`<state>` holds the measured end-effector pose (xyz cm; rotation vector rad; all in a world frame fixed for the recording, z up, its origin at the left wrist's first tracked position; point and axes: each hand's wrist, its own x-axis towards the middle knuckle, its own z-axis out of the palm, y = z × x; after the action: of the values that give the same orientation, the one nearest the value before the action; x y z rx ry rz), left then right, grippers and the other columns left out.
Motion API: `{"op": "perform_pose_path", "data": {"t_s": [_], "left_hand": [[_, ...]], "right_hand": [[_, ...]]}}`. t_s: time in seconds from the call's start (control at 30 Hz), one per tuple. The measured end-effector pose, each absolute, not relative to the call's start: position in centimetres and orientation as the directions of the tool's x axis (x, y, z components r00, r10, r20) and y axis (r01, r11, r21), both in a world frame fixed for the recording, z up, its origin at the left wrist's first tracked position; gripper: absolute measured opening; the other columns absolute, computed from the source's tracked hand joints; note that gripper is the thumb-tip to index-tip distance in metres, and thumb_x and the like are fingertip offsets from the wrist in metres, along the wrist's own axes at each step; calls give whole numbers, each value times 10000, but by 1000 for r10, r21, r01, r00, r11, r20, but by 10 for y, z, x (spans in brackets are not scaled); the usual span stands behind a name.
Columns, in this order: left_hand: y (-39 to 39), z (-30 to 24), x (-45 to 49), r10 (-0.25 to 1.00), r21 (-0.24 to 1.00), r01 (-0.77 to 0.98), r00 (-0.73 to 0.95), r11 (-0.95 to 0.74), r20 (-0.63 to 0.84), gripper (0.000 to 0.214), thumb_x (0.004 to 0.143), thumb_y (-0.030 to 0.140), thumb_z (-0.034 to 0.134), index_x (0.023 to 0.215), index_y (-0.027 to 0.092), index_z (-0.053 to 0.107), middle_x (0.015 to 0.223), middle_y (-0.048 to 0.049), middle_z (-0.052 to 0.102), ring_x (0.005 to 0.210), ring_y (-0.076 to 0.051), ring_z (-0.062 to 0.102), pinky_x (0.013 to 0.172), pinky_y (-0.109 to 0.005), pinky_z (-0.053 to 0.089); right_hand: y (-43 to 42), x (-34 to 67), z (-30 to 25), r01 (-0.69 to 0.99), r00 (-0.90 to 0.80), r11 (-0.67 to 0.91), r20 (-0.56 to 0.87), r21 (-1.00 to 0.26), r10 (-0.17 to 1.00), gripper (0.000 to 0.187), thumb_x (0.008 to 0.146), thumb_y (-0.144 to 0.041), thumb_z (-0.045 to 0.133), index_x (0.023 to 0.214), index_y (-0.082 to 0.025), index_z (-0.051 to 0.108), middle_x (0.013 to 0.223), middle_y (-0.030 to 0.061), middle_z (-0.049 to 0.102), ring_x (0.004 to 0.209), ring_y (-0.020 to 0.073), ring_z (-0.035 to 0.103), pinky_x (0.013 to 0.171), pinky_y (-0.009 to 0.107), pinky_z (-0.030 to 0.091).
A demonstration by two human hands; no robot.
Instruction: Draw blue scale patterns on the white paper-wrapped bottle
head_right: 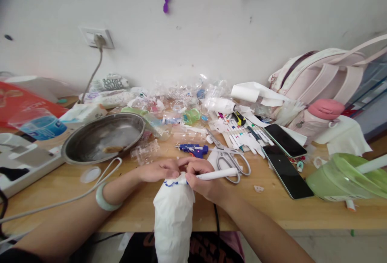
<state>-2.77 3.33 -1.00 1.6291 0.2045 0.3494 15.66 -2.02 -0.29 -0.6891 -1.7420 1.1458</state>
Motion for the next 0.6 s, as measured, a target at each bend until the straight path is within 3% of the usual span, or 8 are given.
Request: {"op": "perform_pose_path", "data": {"t_s": [0.1, 0.27, 0.4, 0.5, 0.6], "left_hand": [[33, -10, -28, 328, 993, -84, 938, -88, 109, 487, 855, 526, 520, 552, 148, 466, 1433, -95, 443, 1309, -271, 384, 1115, -372, 225], [34, -8, -28, 312, 992, -77, 944, -101, 105, 460, 848, 527, 527, 601, 139, 540, 1459, -89, 423, 1366, -295, 310, 1125, -388, 217], [34, -7, -29, 301, 991, -75, 948, -111, 105, 469, 837, 541, 532, 601, 137, 559, 1462, -86, 418, 1364, -304, 312, 1125, -382, 224], [34, -7, -29, 299, 993, -64, 950, -102, 92, 475, 830, 538, 540, 570, 140, 538, 1460, -78, 417, 1339, -303, 348, 1118, -380, 238], [34, -7, -30, 293, 994, -71, 952, -88, 94, 479, 832, 523, 542, 543, 143, 502, 1442, -79, 430, 1312, -298, 375, 1112, -377, 244]], "right_hand": [[-19, 156, -2, -57, -427, 410, 393, -910, 814, 346, 817, -285, 511, 508, -218, 371, 529, -42, 304, 547, 143, 365, 540, 271, 314], [-18, 157, -3, -72, -422, 374, 368, -925, 829, 390, 832, -349, 509, 490, -216, 377, 502, -36, 312, 547, 147, 370, 528, 272, 305], [-19, 159, -10, -94, -422, 288, 300, -953, 856, 405, 849, -405, 513, 502, -212, 434, 476, -31, 336, 524, 146, 401, 453, 249, 269], [-20, 160, -13, -136, -434, 185, 226, -973, 872, 402, 859, -412, 515, 518, -206, 465, 448, -48, 337, 434, 112, 341, 391, 233, 220], [-21, 160, -14, -180, -427, 146, 211, -973, 880, 408, 863, -397, 516, 511, -200, 461, 434, -51, 358, 415, 101, 341, 390, 230, 239]]}}
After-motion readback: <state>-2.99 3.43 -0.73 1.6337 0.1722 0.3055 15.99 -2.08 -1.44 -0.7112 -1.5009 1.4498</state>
